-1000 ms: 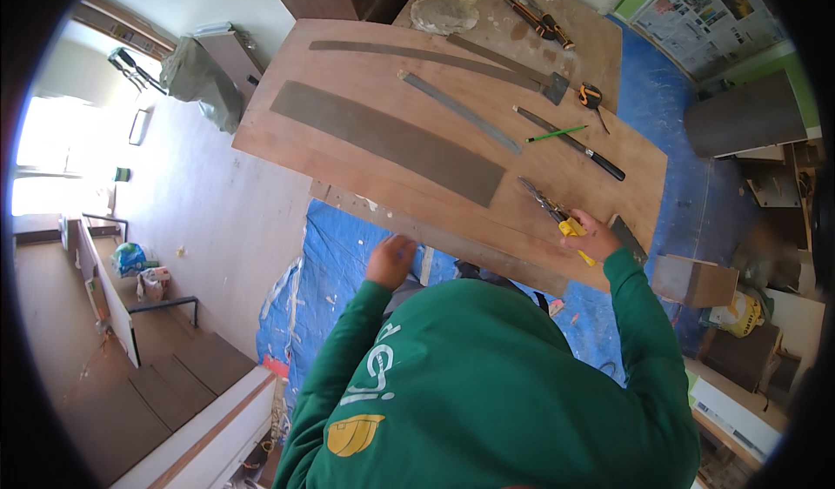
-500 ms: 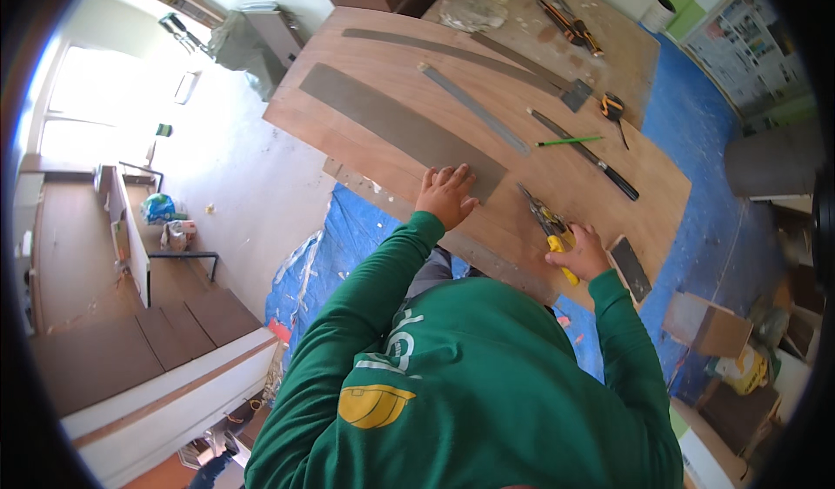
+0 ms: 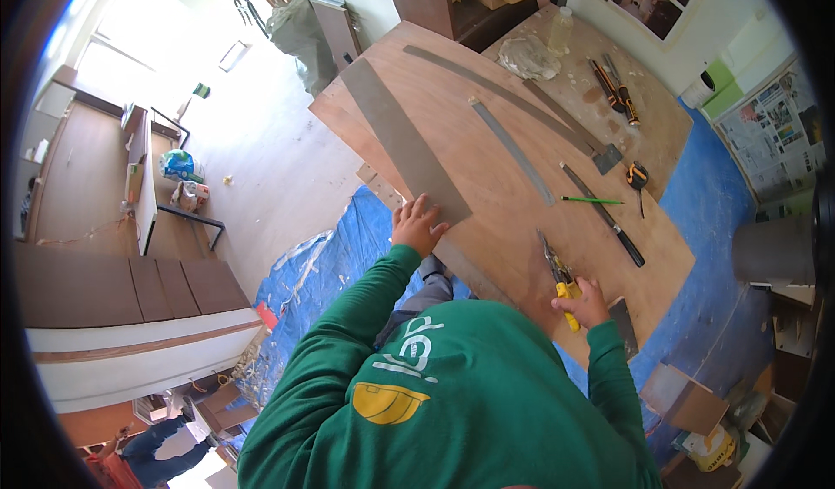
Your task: The person uses tin snips to cut a long strip of laminate on a workbench, then places the cut piece against a wall to check fit. They return to the workbench and use a ruler and pencil to mark another strip for cutting.
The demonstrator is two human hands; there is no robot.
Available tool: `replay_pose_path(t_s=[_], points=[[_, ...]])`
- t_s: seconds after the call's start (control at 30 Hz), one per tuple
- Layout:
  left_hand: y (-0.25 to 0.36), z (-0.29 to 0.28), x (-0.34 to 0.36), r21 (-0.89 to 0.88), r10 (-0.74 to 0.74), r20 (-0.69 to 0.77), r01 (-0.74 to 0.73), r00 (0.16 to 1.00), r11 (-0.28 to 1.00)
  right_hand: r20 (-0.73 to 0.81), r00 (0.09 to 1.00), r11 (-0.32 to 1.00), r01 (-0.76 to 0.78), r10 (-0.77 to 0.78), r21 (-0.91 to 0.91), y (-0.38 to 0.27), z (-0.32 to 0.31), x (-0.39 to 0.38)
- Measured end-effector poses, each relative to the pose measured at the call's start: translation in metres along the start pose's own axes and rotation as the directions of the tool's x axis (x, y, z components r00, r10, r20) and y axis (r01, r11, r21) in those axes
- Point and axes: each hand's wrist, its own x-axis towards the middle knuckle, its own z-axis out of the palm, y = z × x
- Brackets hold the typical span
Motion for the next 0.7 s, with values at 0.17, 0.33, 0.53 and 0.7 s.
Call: replay_pose_path(t_s=[0.17,0.33,0.53,0.7], points=[[0.009,-0.017,-0.007,-0.169,-0.507,0.154,0.528,0.848,0.832,0.001,1.000,0.999,-0.020,0.020,-0.033,-0.004,-0.002,-0.004],[-0.016,0.005,-0.017,-0.275,-0.622,0.288,0.685,0.728,0.675,0.025,0.997,0.985,-0.068,0.072,-0.160,-0.023,-0.005,-0.010],[-0.056,0.060,-0.023,-0.454,-0.604,0.293,0.664,0.741,0.594,0.122,0.989,0.996,-0.078,0.083,-0.044,0.018,0.007,0.016],[-0.044,0.055,-0.027,-0.488,-0.608,0.275,0.653,0.745,0.579,0.170,0.967,0.979,-0.198,0.189,0.038,0.014,-0.002,0.009]])
